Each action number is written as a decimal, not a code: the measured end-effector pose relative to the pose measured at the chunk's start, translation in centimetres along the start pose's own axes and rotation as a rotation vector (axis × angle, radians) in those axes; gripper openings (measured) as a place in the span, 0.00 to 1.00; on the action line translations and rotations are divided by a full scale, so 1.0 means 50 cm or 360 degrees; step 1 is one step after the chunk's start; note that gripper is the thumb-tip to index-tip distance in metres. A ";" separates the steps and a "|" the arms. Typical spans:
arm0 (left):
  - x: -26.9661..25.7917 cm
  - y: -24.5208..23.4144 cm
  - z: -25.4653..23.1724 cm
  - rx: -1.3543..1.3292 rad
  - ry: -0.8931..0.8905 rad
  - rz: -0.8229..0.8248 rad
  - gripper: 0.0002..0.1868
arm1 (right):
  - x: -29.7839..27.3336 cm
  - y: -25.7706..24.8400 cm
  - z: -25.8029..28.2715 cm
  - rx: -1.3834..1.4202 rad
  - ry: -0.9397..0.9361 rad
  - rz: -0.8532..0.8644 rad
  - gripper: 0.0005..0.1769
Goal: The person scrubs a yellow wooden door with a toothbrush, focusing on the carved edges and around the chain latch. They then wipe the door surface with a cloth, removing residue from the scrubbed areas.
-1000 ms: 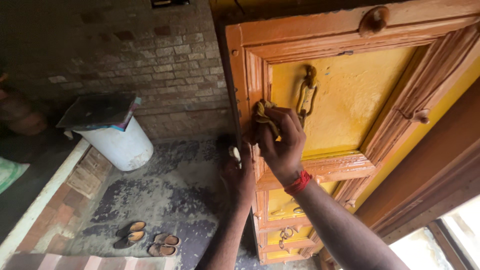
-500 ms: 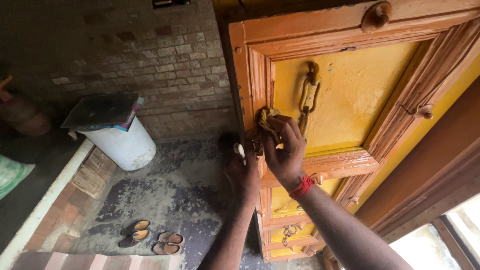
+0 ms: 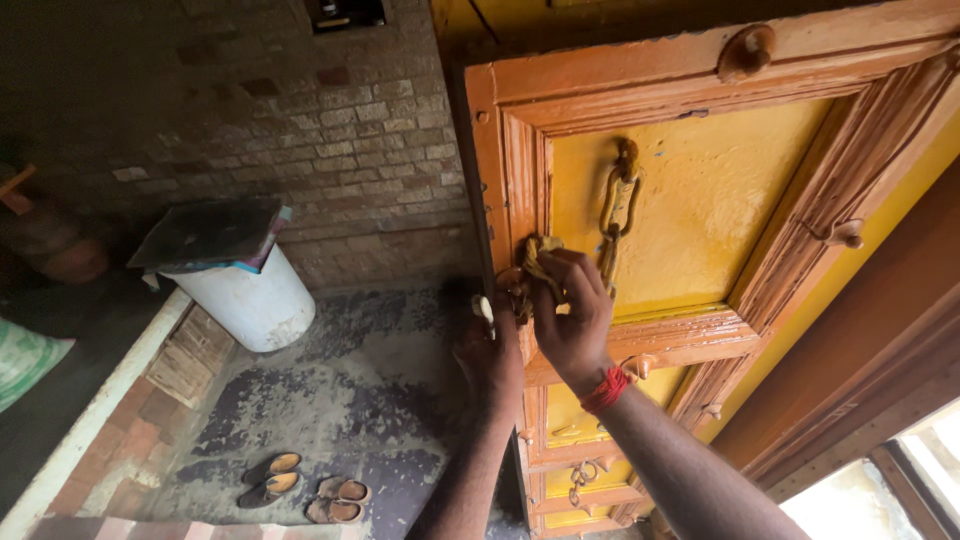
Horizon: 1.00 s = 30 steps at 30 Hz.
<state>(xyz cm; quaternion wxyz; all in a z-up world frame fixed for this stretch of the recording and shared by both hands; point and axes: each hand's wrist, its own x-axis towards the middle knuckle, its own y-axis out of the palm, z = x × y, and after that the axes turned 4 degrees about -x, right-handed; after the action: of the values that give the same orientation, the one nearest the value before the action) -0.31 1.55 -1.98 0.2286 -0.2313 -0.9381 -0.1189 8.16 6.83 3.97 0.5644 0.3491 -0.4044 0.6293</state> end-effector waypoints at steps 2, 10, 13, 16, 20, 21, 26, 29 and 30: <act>0.000 0.002 -0.005 -0.0165 0.0054 0.0008 0.18 | -0.010 0.000 -0.007 -0.0008 0.0008 0.0013 0.14; 0.000 -0.007 -0.020 0.0006 0.0182 -0.0015 0.16 | -0.008 0.003 0.006 0.0012 0.0048 -0.0050 0.13; 0.003 -0.005 -0.042 0.0047 0.0034 -0.0004 0.16 | 0.050 0.003 0.024 -0.0024 -0.0030 -0.0088 0.13; 0.001 -0.009 -0.063 -0.0078 0.0283 0.0042 0.17 | 0.121 -0.003 0.045 0.0011 -0.0225 -0.0149 0.14; 0.002 -0.007 -0.061 -0.0067 0.0341 0.0015 0.16 | 0.152 -0.005 0.064 0.0047 -0.0236 -0.0101 0.16; 0.005 -0.004 -0.054 -0.0005 0.0369 -0.0012 0.16 | 0.144 -0.009 0.063 0.0029 -0.0250 -0.0085 0.16; 0.000 -0.001 -0.016 0.0146 0.0104 -0.0026 0.16 | 0.084 -0.010 0.037 0.0053 -0.0142 -0.0005 0.16; 0.000 0.004 -0.013 0.0105 0.0003 -0.0069 0.17 | 0.063 -0.009 0.033 0.0049 -0.0092 0.0017 0.15; -0.003 0.003 -0.015 0.0106 0.0106 -0.0065 0.17 | 0.060 -0.010 0.035 0.0030 -0.0095 0.0027 0.16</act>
<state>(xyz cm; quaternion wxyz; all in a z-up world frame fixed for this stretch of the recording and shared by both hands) 0.15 1.36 -1.39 0.2647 -0.2004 -0.9380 -0.0997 8.26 6.56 7.45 0.5434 0.3696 -0.4181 0.6271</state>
